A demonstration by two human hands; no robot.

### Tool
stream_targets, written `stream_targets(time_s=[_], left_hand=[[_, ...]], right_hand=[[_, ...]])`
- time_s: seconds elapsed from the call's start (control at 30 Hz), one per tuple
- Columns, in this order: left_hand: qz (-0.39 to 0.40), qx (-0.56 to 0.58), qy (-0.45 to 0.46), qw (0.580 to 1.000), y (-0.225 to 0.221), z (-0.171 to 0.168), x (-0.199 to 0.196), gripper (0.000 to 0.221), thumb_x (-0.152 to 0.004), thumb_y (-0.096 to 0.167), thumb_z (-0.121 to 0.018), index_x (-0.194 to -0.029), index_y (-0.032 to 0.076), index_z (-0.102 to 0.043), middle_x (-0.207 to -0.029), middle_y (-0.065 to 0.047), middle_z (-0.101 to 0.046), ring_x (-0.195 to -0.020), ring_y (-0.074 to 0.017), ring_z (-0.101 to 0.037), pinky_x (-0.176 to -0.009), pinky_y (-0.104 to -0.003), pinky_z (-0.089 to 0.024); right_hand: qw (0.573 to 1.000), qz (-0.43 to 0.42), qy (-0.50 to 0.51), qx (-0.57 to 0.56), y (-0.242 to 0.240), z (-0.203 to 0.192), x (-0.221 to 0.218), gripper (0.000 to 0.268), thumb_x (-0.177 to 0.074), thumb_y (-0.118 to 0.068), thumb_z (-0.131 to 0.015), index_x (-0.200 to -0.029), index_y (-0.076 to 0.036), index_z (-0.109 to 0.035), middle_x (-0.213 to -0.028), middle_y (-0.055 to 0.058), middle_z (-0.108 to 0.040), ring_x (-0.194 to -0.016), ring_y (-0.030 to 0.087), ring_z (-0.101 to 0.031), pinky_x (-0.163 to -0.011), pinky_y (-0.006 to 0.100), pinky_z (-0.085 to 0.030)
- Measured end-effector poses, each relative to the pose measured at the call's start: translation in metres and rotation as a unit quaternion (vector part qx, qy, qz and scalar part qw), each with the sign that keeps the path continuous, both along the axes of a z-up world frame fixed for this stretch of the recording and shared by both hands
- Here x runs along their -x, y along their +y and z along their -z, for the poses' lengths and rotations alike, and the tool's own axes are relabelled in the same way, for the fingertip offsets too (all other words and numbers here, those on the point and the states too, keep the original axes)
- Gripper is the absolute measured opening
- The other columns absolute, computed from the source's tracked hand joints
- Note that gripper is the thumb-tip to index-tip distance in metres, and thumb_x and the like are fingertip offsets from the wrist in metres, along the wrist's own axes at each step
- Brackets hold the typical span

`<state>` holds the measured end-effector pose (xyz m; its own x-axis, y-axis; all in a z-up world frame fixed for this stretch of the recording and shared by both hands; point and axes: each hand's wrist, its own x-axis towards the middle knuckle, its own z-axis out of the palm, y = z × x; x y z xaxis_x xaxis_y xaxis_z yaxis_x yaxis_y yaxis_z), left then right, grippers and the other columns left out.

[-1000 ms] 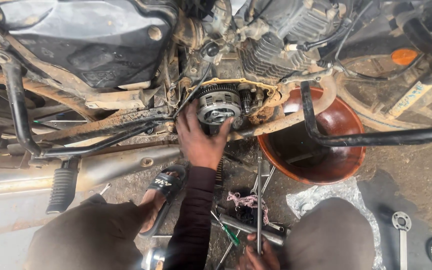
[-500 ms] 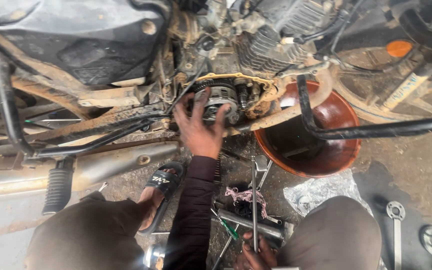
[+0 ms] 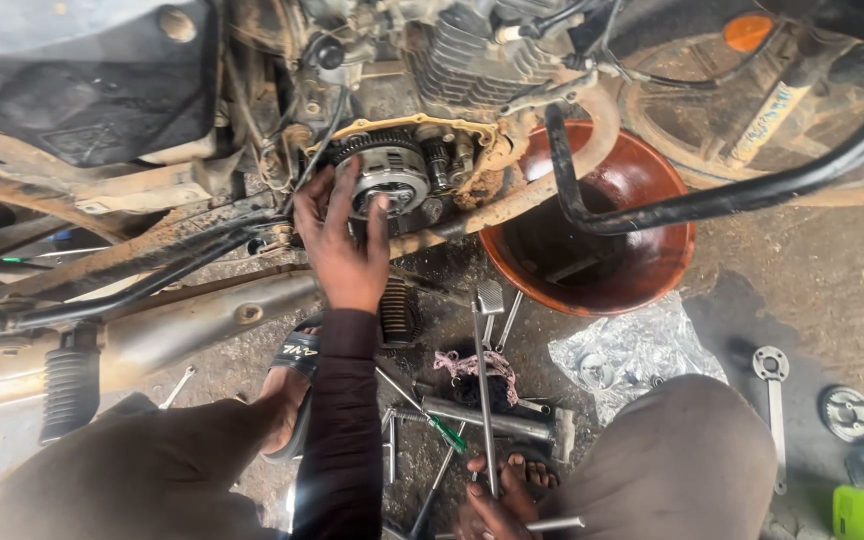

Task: Disassembling and inspecting the clutch assembly of a motorcycle engine.

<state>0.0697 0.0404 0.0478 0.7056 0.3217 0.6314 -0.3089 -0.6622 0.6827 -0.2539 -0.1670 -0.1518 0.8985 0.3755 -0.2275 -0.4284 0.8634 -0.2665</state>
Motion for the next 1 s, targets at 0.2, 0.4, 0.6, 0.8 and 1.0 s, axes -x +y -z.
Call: stream_targets(time_s=[0.2, 0.4, 0.6, 0.8, 1.0], left_hand=[[0.035, 0.036, 0.022, 0.999, -0.006, 0.011, 0.002, 0.063, -0.094, 0.015, -0.074, -0.153, 0.025, -0.054, -0.142, -0.016, -0.047, -0.135, -0.0326, -0.053, -0.113, -0.048, -0.052], [-0.030, 0.048, 0.018, 0.998, -0.023, 0.002, 0.000, 0.062, -0.089, 0.016, -0.080, -0.145, 0.020, -0.053, -0.141, -0.021, -0.044, -0.138, -0.0393, -0.044, -0.112, -0.056, -0.043], [-0.010, 0.091, 0.005, 0.996, -0.024, -0.005, 0.000, 0.065, -0.084, 0.012, -0.078, -0.144, 0.018, -0.052, -0.140, -0.020, -0.042, -0.137, -0.0396, -0.044, -0.114, -0.054, -0.041], [0.003, 0.104, -0.011, 0.995, -0.020, 0.007, -0.004, 0.068, -0.082, 0.013, -0.081, -0.144, 0.019, -0.052, -0.138, -0.019, -0.042, -0.136, -0.0388, -0.043, -0.114, -0.052, -0.041], [0.006, 0.097, -0.011, 0.995, -0.018, 0.010, -0.001, 0.062, -0.089, 0.009, -0.075, -0.146, 0.019, -0.054, -0.141, -0.016, -0.042, -0.140, -0.0355, -0.042, -0.119, -0.054, -0.038]], right_hand=[[0.987, 0.005, 0.056, 0.149, 0.008, -0.028, 0.007, 0.030, -0.098, -0.012, -0.054, -0.127, -0.009, -0.048, -0.050, 0.005, -0.044, -0.039, 0.016, -0.046, -0.042, 0.037, -0.040], [0.942, 0.007, 0.037, 0.333, 0.011, -0.049, 0.006, 0.034, -0.097, 0.002, -0.060, -0.128, -0.005, -0.049, -0.056, 0.000, -0.044, -0.043, 0.008, -0.041, -0.043, 0.030, -0.033], [0.944, -0.012, 0.107, 0.313, 0.022, -0.074, -0.004, 0.034, -0.093, 0.001, -0.060, -0.124, -0.008, -0.050, -0.049, -0.001, -0.041, -0.036, 0.008, -0.039, -0.037, 0.030, -0.032], [0.919, -0.005, 0.121, 0.376, 0.018, -0.063, -0.001, 0.036, -0.090, 0.003, -0.066, -0.123, -0.004, -0.054, -0.053, -0.002, -0.044, -0.037, 0.008, -0.039, -0.038, 0.029, -0.030], [0.922, -0.006, 0.119, 0.368, 0.022, -0.079, -0.002, 0.035, -0.089, 0.001, -0.065, -0.122, -0.003, -0.054, -0.049, -0.001, -0.042, -0.034, 0.008, -0.037, -0.035, 0.030, -0.028]])
